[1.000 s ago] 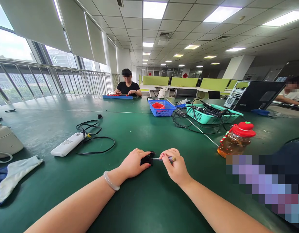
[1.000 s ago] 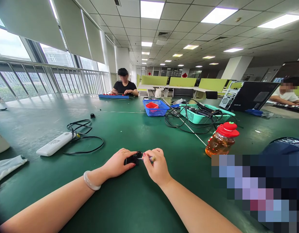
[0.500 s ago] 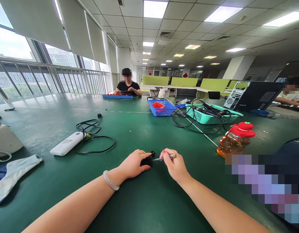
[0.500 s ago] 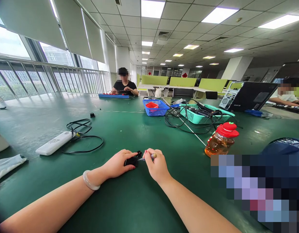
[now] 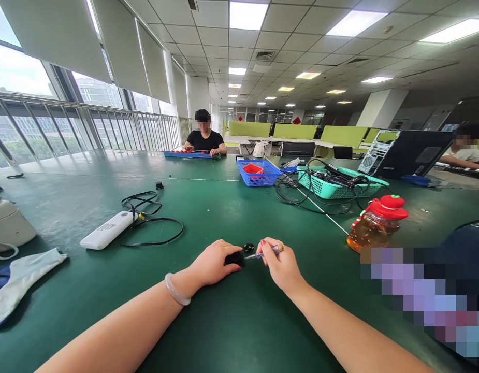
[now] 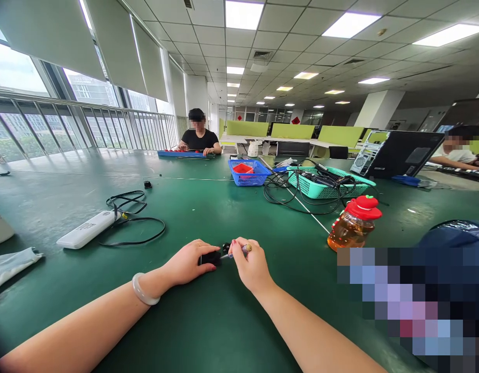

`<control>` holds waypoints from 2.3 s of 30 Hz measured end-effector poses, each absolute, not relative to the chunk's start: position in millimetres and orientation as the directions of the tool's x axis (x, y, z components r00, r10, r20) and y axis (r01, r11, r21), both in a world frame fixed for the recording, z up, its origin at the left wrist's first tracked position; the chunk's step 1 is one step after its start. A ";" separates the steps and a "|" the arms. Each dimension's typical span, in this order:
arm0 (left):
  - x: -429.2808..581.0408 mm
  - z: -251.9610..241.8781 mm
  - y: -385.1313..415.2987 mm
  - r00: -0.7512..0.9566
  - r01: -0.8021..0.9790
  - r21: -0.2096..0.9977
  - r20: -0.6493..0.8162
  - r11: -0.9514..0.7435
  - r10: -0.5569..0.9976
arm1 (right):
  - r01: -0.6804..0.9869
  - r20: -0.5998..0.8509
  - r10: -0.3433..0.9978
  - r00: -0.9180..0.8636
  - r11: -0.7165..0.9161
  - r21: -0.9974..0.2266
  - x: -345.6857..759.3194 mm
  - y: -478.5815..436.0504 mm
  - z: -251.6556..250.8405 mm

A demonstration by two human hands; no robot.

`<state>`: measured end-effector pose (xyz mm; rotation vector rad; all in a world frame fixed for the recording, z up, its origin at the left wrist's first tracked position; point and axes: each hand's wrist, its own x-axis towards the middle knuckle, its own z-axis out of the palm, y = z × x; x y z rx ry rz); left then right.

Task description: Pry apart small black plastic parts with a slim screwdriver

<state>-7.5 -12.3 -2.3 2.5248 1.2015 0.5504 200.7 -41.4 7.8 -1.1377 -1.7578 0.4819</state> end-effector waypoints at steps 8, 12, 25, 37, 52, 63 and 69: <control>-7.2 -2.1 -10.9 0.577 0.674 0.440 0.187 -0.593 0.795 | 0.553 0.522 0.823 -0.224 0.548 -0.627 195.9 -45.0 11.9; -7.6 -3.7 -10.8 0.571 0.680 0.433 0.193 -0.591 0.798 | 0.573 0.665 0.634 -0.395 0.736 -0.362 192.0 -55.4 17.7; -6.0 1.2 -12.4 0.619 0.642 0.437 0.187 -0.629 0.762 | 0.507 0.575 0.667 -0.475 0.741 -0.441 185.5 -59.1 15.9; -7.8 -0.6 -14.7 0.621 0.633 0.437 0.205 -0.639 0.756 | 0.423 0.504 0.853 -0.137 0.510 -0.749 198.6 -49.4 13.0; -7.4 3.8 -18.5 0.609 0.577 0.404 0.365 -0.710 0.704 | 0.462 0.498 0.819 -0.286 0.573 -0.677 197.5 -47.5 15.1; -8.2 -1.6 -15.8 0.376 0.816 0.335 0.313 -0.472 0.872 | 0.427 0.454 0.889 0.066 0.386 -0.818 217.4 -25.3 1.0; -6.4 2.8 -20.0 0.388 0.839 0.289 0.277 -0.461 0.879 | 0.469 0.463 0.882 0.089 0.372 -0.801 216.8 -25.7 2.4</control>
